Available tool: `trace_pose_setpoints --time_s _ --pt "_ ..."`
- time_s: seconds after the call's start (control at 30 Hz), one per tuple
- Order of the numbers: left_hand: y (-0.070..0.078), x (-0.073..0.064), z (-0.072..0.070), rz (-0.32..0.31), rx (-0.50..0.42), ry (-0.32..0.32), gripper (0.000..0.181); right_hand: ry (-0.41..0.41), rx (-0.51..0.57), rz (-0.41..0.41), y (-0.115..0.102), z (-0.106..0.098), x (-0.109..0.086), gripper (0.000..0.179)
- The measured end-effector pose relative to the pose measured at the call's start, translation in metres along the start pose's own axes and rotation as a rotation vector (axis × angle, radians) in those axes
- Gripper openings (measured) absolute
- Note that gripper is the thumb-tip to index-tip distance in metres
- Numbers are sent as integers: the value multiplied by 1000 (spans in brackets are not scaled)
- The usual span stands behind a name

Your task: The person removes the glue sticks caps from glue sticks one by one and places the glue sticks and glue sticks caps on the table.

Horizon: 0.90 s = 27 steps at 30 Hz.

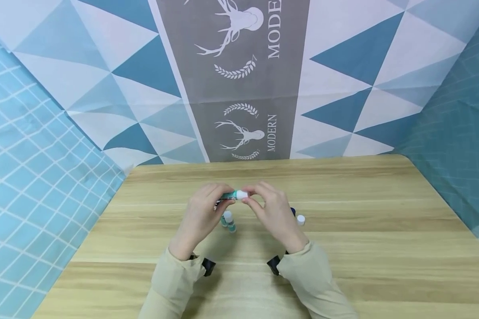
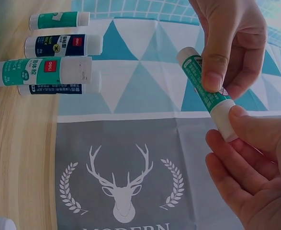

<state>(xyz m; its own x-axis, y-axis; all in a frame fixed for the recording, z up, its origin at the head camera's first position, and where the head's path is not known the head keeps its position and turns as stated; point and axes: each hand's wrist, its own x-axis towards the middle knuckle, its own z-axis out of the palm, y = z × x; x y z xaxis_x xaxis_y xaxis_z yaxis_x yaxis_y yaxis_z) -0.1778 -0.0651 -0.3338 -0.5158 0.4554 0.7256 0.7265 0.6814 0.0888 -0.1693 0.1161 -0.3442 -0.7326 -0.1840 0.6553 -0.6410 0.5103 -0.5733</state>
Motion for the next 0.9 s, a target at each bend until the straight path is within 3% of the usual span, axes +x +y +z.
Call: trace_pose_setpoints --time_s 0.47,0.9 --pt "1 0 -3 0 -14 -9 17 24 33 -39 1 1 0 22" --pt "1 0 -3 -13 -35 -15 19 3 -2 -71 -1 -1 1 25"
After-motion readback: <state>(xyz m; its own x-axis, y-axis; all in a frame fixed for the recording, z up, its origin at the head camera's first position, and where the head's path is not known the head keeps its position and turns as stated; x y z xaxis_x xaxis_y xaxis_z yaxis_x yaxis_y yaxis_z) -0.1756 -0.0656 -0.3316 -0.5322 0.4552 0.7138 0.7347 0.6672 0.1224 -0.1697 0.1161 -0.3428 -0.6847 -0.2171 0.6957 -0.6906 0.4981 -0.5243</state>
